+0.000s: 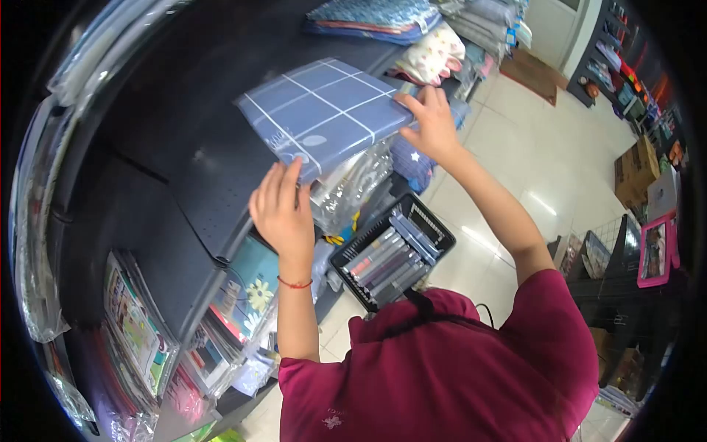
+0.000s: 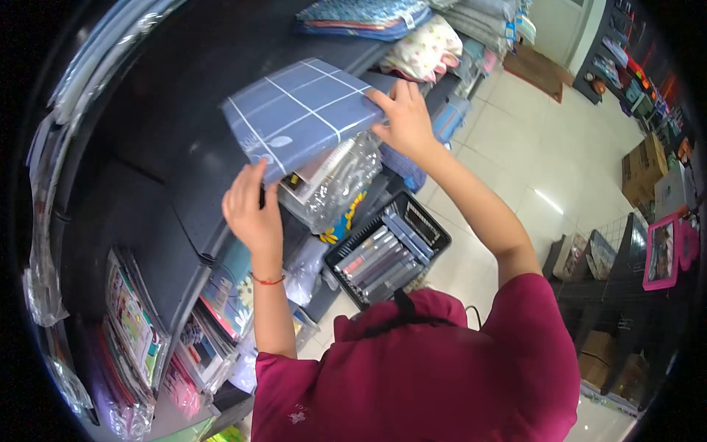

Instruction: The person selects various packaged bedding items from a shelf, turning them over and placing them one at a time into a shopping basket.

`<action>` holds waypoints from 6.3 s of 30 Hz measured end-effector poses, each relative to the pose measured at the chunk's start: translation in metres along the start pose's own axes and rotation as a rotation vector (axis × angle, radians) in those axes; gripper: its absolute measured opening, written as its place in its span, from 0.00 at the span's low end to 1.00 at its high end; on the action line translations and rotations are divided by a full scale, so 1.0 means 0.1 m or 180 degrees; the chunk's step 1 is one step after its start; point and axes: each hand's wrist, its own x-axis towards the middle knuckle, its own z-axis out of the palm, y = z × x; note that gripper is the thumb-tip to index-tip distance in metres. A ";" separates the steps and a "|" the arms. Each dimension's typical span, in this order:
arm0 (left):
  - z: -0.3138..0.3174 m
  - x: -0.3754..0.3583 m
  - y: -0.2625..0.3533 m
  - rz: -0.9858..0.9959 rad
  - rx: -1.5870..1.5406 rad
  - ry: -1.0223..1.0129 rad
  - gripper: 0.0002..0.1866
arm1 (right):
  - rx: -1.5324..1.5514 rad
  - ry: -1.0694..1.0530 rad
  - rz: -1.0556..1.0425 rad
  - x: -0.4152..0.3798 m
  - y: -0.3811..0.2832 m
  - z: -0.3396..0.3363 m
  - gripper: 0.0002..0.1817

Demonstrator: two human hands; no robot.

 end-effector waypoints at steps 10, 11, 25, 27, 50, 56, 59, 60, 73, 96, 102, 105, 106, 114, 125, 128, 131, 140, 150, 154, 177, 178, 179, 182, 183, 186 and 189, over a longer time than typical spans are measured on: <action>-0.11 -0.20 1.90 0.0035 -0.1863 -0.0885 0.25 | 0.0873 0.0276 0.0814 -2.01 0.65 -1.05 0.31; 0.06 -0.29 2.04 -0.0027 -0.2131 -0.1002 0.25 | 0.0886 0.0216 0.1133 -2.31 0.68 -1.03 0.31; 2.44 -2.53 2.01 -0.2215 -0.2072 -0.3125 0.49 | 0.1011 -0.2045 0.2740 -3.98 1.03 0.48 0.29; 2.59 -3.00 2.02 -0.2032 -0.1875 -0.3342 0.48 | 0.0873 -0.2167 0.2385 -4.10 1.18 0.84 0.30; -0.93 -6.46 0.70 -0.3642 -0.0686 -0.4686 0.26 | 0.1190 -0.3060 0.6194 -7.07 1.85 0.13 0.18; -0.95 -6.34 0.61 -0.3963 -0.0682 -0.4686 0.25 | 0.2114 -0.1251 0.7389 -7.18 1.46 -1.05 0.13; -0.82 -6.28 0.52 -0.3808 -0.0813 -0.4571 0.25 | 0.2210 -0.0738 0.7425 -7.12 1.42 -1.16 0.10; -0.76 -6.26 0.48 -0.3736 -0.0863 -0.4520 0.25 | 0.2236 -0.0525 0.7425 -7.08 1.44 -1.18 0.09; 0.01 -6.54 0.56 -0.1038 -0.1404 -0.4312 0.23 | 0.2272 -0.0682 0.4569 -4.99 1.62 -0.11 0.12; 2.82 -3.50 3.24 -0.1216 -0.2122 -0.3670 0.20 | 0.1722 -0.5265 0.4978 -5.53 4.18 -0.67 0.24; 2.56 -3.70 3.39 -0.2855 -0.2182 -0.4263 0.17 | 0.1089 -0.6510 0.3544 -5.18 4.34 -0.38 0.23; 2.30 -4.73 2.97 -0.0956 -0.0953 -0.5522 0.16 | 0.0871 -0.6815 0.3070 -4.99 4.21 -0.21 0.22; 2.00 -5.01 2.92 -0.1644 -0.1021 -0.5124 0.17 | 0.0812 -0.6883 0.2956 -4.95 4.16 -0.15 0.22; 0.38 -5.84 3.27 -0.5138 -0.1133 -0.4793 0.15 | 0.0549 -0.6846 0.2245 -4.94 3.61 0.43 0.21; -0.08 -6.65 2.04 -0.3181 -0.0510 -0.4157 0.10 | 0.0439 -0.4769 -0.0925 -6.12 2.24 1.32 0.16; -0.01 -6.87 1.64 -0.2551 -0.1214 -0.4097 0.12 | 0.1467 -0.5435 0.0899 -5.34 1.34 0.86 0.13; 0.18 -6.88 1.43 -0.4170 -0.1505 -0.3230 0.12 | 0.1514 -0.5246 0.0214 -4.88 1.01 1.08 0.15; -0.44 -4.92 1.52 -0.4826 -0.0688 -0.2962 0.19 | 0.1097 -0.3576 0.0250 -3.45 0.64 2.48 0.27; 1.21 -4.06 -0.16 -0.2545 -0.0432 -0.3304 0.30 | 0.0480 -0.4209 0.0686 -3.45 0.73 2.96 0.41; 1.96 -3.70 -0.52 -0.2049 0.0120 -0.4045 0.35 | 0.0318 -0.4154 0.1187 -3.43 0.65 2.88 0.41; 0.84 -2.84 -0.63 -0.2501 -0.0991 -0.2964 0.20 | 0.1194 -0.2161 0.1397 -2.67 0.12 1.45 0.22; 0.59 -2.61 -0.45 -0.2582 -0.1378 -0.2738 0.18 | 0.1308 -0.1904 0.1434 -2.63 0.03 1.08 0.23; 0.34 -2.41 -0.27 -0.2668 -0.1764 -0.2509 0.17 | 0.1422 -0.1670 0.1473 -2.61 -0.06 0.73 0.24; -0.13 -2.05 0.35 -0.3104 -0.2791 -0.1778 0.14 | 0.1616 -0.1024 0.1446 -2.53 -0.29 -0.27 0.13; -0.21 -2.00 0.54 -0.3279 -0.3123 -0.1527 0.13 | 0.1436 -0.0785 0.1206 -2.55 -0.25 -0.52 0.15; -0.51 -1.63 1.13 -0.3218 -0.3600 -0.1354 0.12 | 0.0494 0.0004 0.0727 -2.46 -0.25 -1.32 0.13; -0.68 -1.45 1.39 -0.2064 -0.3374 -0.1139 0.13 | 0.0218 0.1160 0.0775 -2.39 -0.26 -1.66 0.06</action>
